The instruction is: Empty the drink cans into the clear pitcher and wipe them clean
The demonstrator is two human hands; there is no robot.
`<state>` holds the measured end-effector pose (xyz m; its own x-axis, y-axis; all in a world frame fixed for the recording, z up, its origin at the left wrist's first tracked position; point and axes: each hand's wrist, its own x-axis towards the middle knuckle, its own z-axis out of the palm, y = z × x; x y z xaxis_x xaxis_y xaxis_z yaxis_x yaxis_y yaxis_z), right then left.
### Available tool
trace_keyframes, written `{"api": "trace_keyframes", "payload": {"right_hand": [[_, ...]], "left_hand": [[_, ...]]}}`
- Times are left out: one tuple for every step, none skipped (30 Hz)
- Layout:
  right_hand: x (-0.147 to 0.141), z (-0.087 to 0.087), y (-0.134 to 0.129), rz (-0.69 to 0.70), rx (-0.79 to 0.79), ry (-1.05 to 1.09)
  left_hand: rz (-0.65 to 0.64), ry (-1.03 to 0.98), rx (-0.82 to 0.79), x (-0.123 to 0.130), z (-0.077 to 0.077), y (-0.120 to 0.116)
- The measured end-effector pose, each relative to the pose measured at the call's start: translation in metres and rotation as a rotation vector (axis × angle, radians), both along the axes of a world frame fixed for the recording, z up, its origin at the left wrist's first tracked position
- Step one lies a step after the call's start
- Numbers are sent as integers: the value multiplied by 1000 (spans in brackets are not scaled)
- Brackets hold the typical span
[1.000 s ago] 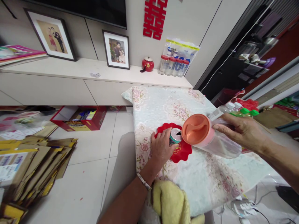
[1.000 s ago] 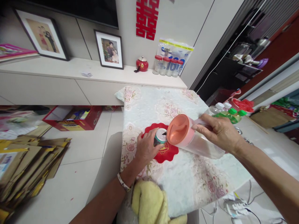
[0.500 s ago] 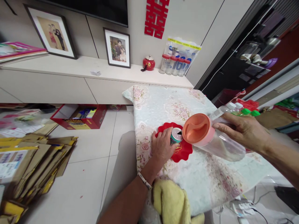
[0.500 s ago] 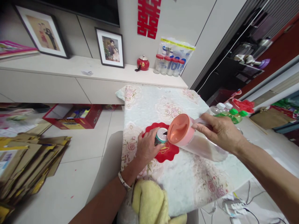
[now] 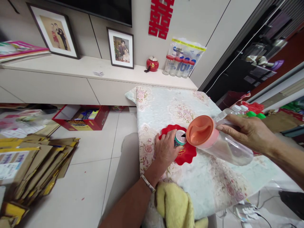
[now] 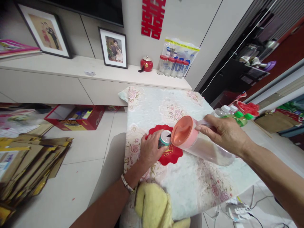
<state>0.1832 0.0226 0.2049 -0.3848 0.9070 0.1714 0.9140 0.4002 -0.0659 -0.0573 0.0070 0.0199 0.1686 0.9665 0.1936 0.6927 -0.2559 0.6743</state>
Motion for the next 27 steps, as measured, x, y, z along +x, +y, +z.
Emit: {"api": "trace_keyframes", "payload": {"right_hand": [[-1,1,0,-2,-1,-3],[-1,2,1,-4,-4,-6],[-2,2,1,-2,-8,-9],[-2,3,1,0,-11,-12],[-2,3,2,0,-16,-17],[-3,4,2,0,-17,-21],[-3,4,2,-3,-18,-27],[-3,4,2,-7,-19,-33],[-3,4,2,-10,-18,-37],[-4,4,2,-12,-20,-41],[-4,4,2,-13,-21,-46],[-5,4,2,-14,-21,-51],[-5,4,2,-13,-23,-54],[-5,4,2,-14,-28,-56],[-5,4,3,-16,-32,-57],[-6,5,3,-21,-35,-58],[-6,5,4,-25,-41,-60],[-7,6,5,-28,-49,-63],[-7,7,5,-30,-56,-67],[-8,8,6,-31,-61,-71],[-8,8,7,-28,-61,-74],[-8,9,7,-23,-61,-77],[-8,9,8,-17,-57,-80],[-8,9,8,-11,-51,-84],[-7,9,8,-2,-50,-91],[-7,9,9,2,-42,-101],[-7,8,9,-1,-26,-111]], "left_hand": [[2,2,2,0,0,0],[4,3,3,0,0,0],[4,4,3,0,-1,0],[3,5,4,0,-1,-1],[3,6,5,0,-1,-1],[4,6,5,0,-1,-1],[3,7,3,0,-1,-1],[3,7,1,0,0,-1],[2,7,-3,0,0,-1],[0,6,-6,0,0,-1],[-3,6,-9,-1,1,-1],[-6,5,-11,-1,2,-1],[-8,6,-13,-1,2,-1],[-9,7,-15,-1,2,-1],[-11,9,-18,-2,3,-1],[-12,11,-19,-2,3,-1],[-11,12,-20,-2,3,0],[-10,13,-19,-2,3,0],[-9,12,-17,-2,3,0],[-8,12,-14,-2,3,0],[-8,11,-10,-2,3,0],[-9,11,-8,-2,3,0],[-13,10,-7,-2,2,0],[-15,10,-5,-2,2,-1],[-15,9,-5,-2,2,-1],[-14,8,-5,-2,2,-1],[-11,7,-5,-2,2,-1]]}}
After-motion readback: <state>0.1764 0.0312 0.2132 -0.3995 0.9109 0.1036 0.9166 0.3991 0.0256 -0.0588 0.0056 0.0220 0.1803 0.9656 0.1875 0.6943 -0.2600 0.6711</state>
